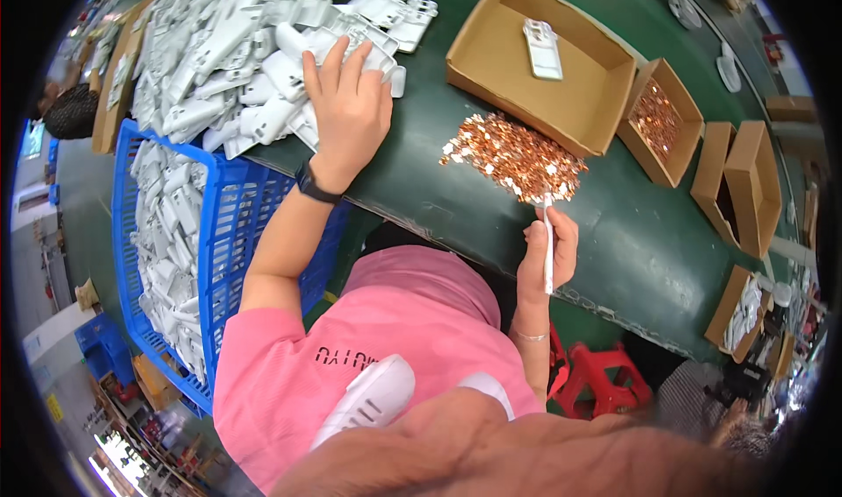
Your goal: Manually inserting metal terminals into plastic housings at a factory assembly line workstation.
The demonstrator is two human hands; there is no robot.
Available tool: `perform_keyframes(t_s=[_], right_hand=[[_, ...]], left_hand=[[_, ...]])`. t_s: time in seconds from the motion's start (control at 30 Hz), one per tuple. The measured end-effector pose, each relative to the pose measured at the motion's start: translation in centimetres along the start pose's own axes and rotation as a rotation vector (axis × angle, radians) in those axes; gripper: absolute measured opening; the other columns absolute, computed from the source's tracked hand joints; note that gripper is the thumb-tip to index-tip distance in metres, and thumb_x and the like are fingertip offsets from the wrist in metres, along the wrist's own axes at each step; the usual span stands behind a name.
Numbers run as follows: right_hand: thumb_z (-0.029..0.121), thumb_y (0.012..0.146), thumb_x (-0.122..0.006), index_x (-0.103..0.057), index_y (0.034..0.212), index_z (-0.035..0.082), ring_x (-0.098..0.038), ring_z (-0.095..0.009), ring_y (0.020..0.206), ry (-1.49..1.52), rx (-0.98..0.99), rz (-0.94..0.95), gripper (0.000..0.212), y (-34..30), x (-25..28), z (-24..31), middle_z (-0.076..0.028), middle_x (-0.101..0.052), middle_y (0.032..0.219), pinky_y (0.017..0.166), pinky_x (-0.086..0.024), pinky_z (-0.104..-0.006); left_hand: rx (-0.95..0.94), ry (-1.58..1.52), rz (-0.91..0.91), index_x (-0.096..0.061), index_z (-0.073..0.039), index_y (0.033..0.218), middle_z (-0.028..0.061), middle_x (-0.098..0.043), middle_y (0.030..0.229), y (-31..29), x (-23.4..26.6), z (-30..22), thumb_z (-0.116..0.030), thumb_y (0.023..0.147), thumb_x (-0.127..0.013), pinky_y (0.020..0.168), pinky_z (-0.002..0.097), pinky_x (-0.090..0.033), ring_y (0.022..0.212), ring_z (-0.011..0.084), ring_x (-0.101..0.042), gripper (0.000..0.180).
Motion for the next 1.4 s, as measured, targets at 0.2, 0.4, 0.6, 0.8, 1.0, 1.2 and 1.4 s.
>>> perform_keyframes(t_s=[0.2,0.4,0.6,0.8,1.0,1.2,1.4], right_hand=[[0.008,0.096,-0.057,-0.064,0.109,-0.003,-0.06,-0.012,0.065,0.133,-0.168,-0.031,0.019,0.4,1.2,-0.6,-0.012,-0.067,0.091,0.058,-0.049,-0.0232],[-0.005,0.083,-0.07,-0.062,0.099,0.001,-0.058,-0.012,0.068,-0.098,-0.08,-0.043,0.018,1.5,1.1,0.1,-0.007,-0.062,0.083,0.063,-0.047,-0.0242],[-0.006,0.08,-0.071,-0.06,0.101,0.002,-0.055,-0.009,0.066,-0.296,0.048,0.066,0.026,2.0,-1.1,0.7,-0.004,-0.059,0.081,0.061,-0.046,-0.0228],[-0.007,0.075,-0.071,-0.06,0.097,0.004,-0.058,-0.024,0.064,-0.265,0.062,0.054,0.026,1.8,-1.4,1.3,-0.012,-0.058,0.08,0.059,-0.048,-0.0334],[-0.009,0.074,-0.071,-0.061,0.097,0.005,-0.058,-0.029,0.066,-0.172,0.214,0.143,0.028,2.3,-4.2,3.3,-0.013,-0.057,0.079,0.059,-0.048,-0.0354],[-0.009,0.073,-0.069,-0.062,0.099,0.006,-0.059,-0.031,0.072,-0.194,0.3,0.325,0.03,3.1,-8.8,4.1,-0.013,-0.059,0.082,0.062,-0.049,-0.0377],[-0.002,0.073,-0.065,-0.063,0.099,0.009,-0.058,-0.03,0.082,-0.358,0.359,0.564,0.029,3.9,-11.1,4.4,-0.01,-0.058,0.086,0.067,-0.049,-0.0386]], left_hand=[[-0.021,-0.392,0.183,-0.057,-0.002,0.087,0.0163,-0.062,0.119,-3.8,2.1,-4.6,0.005,0.071,-0.068,0.103,0.0551,-0.04,0.121,0.0399,-0.052,0.021],[0.065,-0.384,0.208,-0.058,0.001,0.099,0.0245,-0.055,0.125,-5.5,2.6,-4.8,-0.007,0.076,-0.064,0.103,0.0552,-0.037,0.118,0.0439,-0.051,0.025],[0.158,-0.283,0.303,-0.045,0.008,0.129,0.0273,-0.052,0.127,-4.2,-0.5,-6.1,-0.024,0.079,-0.077,0.095,0.0469,-0.043,0.111,0.0418,-0.053,0.067],[0.25,-0.571,0.213,-0.044,0.005,0.132,0.0239,-0.058,0.114,-4.5,-1.7,-7.2,-0.008,0.085,-0.071,0.083,0.0419,-0.051,0.1,0.0392,-0.06,0.056],[0.313,-0.59,0.116,-0.046,0.004,0.13,0.0197,-0.057,0.103,-4.6,0.5,-6.0,-0.001,0.089,-0.062,0.078,0.0375,-0.049,0.091,0.0334,-0.059,0.045],[0.938,-1.158,0.305,-0.047,0.003,0.125,0.0132,-0.056,0.109,-7.3,0.2,-4.1,-0.001,0.096,-0.05,0.072,0.0312,-0.057,0.087,0.0198,-0.066,0.029],[1.053,-1.305,0.354,-0.045,0.003,0.127,0.014,-0.058,0.113,-8.2,0.4,-3.2,0.001,0.096,-0.046,0.071,0.0312,-0.06,0.088,0.0183,-0.067,0.031]])
Point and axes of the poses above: each hand's wrist, its own y-axis towards the middle knuckle, its own x-axis out of the back of the hand, z = x × y, the point moved 4 cm from there along y, towards the middle knuckle
